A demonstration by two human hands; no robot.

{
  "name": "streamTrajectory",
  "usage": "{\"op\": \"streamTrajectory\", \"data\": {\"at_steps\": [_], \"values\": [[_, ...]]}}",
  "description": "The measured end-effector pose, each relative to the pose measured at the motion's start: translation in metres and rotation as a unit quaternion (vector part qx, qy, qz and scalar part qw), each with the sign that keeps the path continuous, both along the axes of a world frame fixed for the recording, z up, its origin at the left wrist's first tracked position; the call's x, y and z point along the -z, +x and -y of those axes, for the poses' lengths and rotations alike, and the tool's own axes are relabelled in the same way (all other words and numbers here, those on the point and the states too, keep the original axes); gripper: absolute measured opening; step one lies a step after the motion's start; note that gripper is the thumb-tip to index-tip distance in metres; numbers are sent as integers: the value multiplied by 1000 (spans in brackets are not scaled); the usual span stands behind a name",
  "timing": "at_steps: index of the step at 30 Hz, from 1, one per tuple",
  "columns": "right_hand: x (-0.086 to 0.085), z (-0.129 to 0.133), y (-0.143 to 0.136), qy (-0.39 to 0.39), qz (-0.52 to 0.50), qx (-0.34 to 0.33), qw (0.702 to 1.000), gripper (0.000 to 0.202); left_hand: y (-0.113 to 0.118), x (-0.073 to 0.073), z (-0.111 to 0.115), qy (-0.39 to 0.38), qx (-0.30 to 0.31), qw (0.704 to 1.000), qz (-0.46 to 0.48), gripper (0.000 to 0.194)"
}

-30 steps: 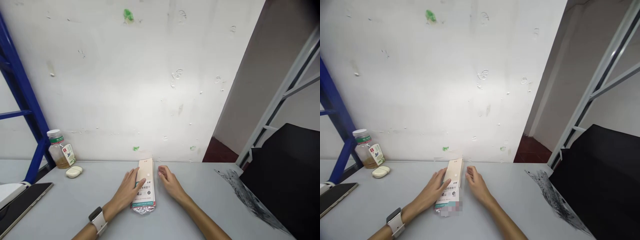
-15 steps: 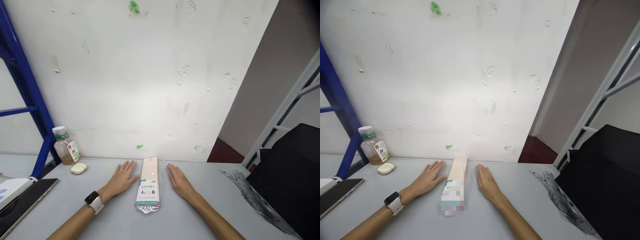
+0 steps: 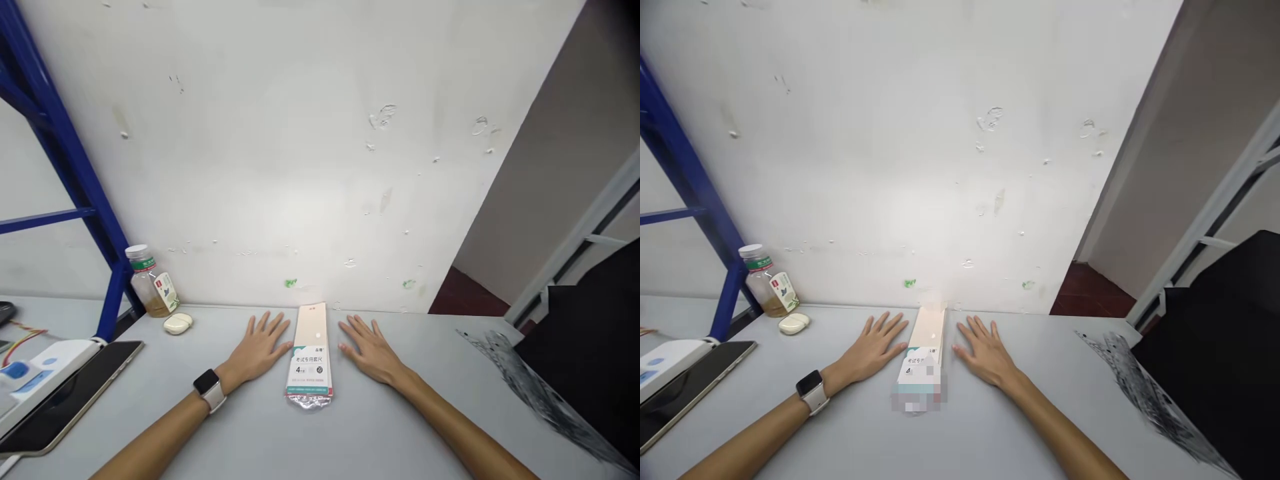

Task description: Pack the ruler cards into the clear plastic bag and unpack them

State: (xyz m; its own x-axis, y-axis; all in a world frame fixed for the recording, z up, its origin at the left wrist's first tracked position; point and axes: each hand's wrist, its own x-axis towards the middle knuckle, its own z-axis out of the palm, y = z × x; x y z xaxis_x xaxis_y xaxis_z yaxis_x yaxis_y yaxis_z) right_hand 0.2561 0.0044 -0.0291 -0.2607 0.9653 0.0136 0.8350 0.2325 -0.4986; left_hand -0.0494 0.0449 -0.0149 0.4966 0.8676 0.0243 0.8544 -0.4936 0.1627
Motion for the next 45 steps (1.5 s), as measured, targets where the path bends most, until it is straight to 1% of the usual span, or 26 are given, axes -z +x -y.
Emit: {"op": "streamTrajectory", "data": {"at_steps": [9,12,16,25,33,40,45], "values": [[-5,5,0,-10,-8,-20,1000,76,-4,4,-4,2,23,1000,1,68],[-5,5,0,-11,-14,-8,1000,76,-3,2,-2,-3,17,1000,-7,69],[-2,5,-1,-7,2,22,1000,76,-1,-2,1,-5,16,1000,-16,73],[-1,4,-1,2,5,16,1000,75,-2,-1,0,11,9,1000,-6,73],[-1,5,-1,5,-26,21,999,74,-1,-2,0,7,8,1000,-6,72],[-3,5,-1,-1,-18,21,1000,76,0,-3,1,4,5,1000,-3,73],[-1,4,-2,-7,-2,19,1000,76,-1,-2,3,-2,-8,1000,-16,72]]}}
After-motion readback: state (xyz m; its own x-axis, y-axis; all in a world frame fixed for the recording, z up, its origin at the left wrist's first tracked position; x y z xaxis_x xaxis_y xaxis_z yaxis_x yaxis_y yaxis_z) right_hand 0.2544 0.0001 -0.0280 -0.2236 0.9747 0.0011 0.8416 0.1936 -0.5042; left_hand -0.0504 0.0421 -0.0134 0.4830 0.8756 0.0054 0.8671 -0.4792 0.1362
